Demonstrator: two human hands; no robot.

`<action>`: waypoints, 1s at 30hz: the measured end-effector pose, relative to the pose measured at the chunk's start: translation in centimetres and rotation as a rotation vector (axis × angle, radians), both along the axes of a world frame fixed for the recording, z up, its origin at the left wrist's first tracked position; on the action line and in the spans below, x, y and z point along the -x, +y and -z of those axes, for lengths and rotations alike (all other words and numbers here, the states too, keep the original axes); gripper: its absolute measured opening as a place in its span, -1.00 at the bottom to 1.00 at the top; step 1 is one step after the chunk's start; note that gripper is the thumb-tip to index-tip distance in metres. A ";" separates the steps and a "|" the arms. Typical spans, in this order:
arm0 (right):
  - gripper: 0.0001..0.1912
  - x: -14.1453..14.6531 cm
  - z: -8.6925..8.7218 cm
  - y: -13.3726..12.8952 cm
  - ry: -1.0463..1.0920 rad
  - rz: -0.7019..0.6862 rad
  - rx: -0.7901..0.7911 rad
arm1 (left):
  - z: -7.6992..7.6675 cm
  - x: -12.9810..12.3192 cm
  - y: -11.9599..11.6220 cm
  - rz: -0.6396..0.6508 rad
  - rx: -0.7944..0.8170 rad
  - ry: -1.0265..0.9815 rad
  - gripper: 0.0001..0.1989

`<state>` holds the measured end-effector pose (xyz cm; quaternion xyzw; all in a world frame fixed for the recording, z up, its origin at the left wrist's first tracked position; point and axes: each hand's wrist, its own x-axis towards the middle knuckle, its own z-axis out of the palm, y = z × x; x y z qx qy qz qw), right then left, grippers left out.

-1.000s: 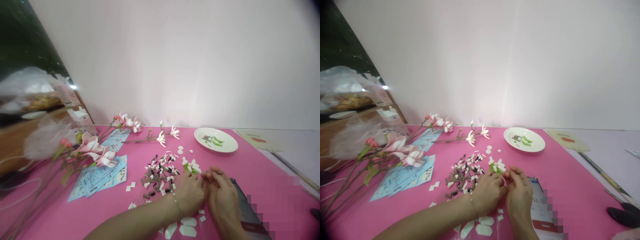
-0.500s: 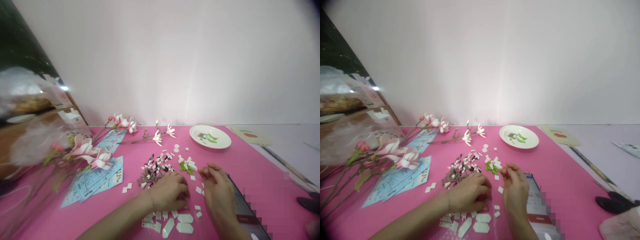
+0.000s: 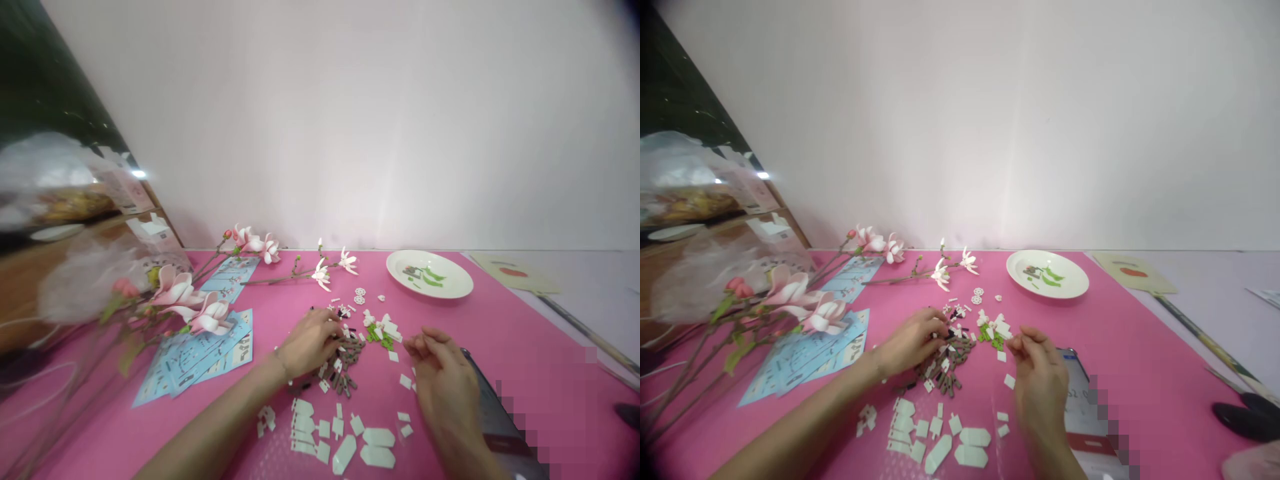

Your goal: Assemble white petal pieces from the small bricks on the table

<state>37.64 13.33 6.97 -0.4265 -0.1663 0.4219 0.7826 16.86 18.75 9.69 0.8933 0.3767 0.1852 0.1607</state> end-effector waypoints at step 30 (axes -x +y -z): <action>-0.92 5.4 2.2 -1.7 -1.755 -0.639 -0.227 | 3.3 5.6 -5.8 0.001 0.039 0.174 -0.57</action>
